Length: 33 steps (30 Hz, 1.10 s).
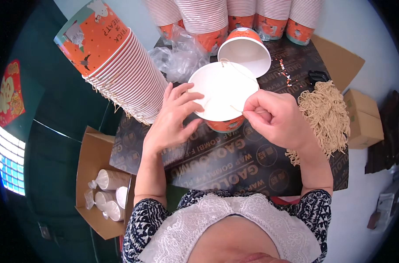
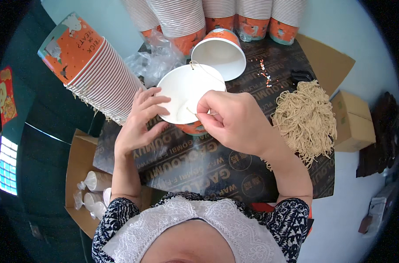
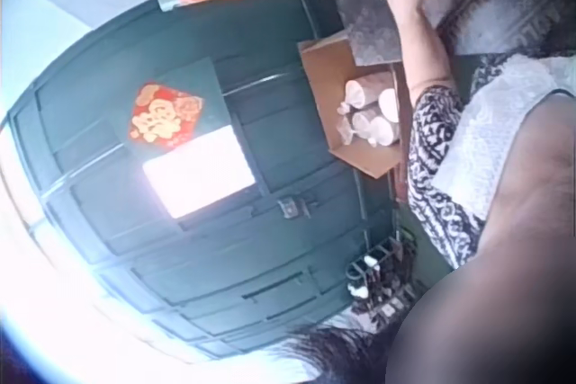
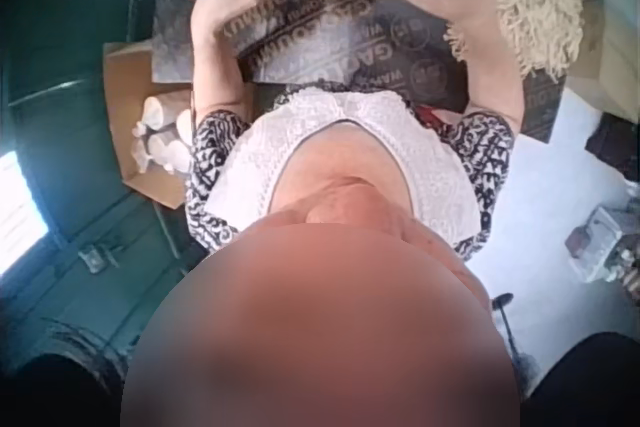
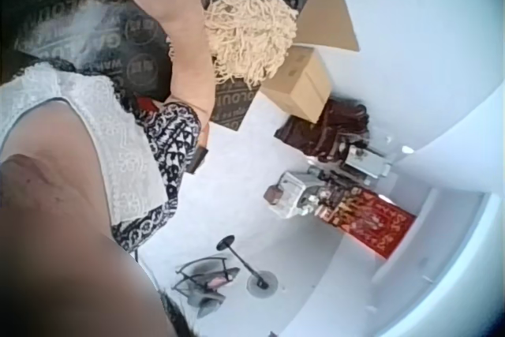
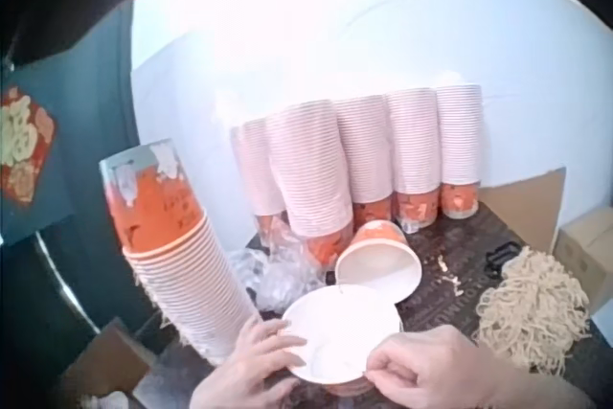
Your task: Tie strings onto the rims of paper buckets for packaging.
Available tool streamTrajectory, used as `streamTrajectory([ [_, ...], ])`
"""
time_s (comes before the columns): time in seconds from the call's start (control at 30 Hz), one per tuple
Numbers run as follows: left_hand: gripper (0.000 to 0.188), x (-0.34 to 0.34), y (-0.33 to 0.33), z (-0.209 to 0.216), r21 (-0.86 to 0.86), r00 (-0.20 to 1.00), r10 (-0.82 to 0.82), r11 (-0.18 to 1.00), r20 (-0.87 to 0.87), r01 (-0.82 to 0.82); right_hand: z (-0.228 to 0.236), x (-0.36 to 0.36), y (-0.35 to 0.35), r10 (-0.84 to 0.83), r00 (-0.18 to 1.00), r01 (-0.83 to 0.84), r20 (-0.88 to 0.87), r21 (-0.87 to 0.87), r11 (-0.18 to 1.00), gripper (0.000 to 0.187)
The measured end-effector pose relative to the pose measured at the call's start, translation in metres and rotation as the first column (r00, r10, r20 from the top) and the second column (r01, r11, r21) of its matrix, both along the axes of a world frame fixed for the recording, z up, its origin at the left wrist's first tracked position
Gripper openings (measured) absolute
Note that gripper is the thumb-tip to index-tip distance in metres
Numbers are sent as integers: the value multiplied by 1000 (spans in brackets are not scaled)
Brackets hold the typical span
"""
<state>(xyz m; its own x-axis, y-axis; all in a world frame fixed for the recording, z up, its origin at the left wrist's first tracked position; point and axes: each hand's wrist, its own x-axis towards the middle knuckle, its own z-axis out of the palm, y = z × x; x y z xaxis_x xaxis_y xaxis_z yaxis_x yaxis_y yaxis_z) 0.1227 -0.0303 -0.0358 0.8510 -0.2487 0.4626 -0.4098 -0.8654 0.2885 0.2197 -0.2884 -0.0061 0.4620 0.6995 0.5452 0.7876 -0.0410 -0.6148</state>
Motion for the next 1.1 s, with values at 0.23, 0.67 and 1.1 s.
streamTrajectory([
  [0.23,12,-1,2,-13,-239,989,-33,969,146,68,-18,0,16,11,970,-31,243,81,996,17],
  [0.67,10,-8,-1,-13,-341,978,-16,936,207,87,-23,-3,25,22,938,-78,346,147,986,22],
  [1.1,10,-8,-3,-13,-321,974,-44,940,224,116,-24,-1,27,20,938,-67,346,125,990,21],
])
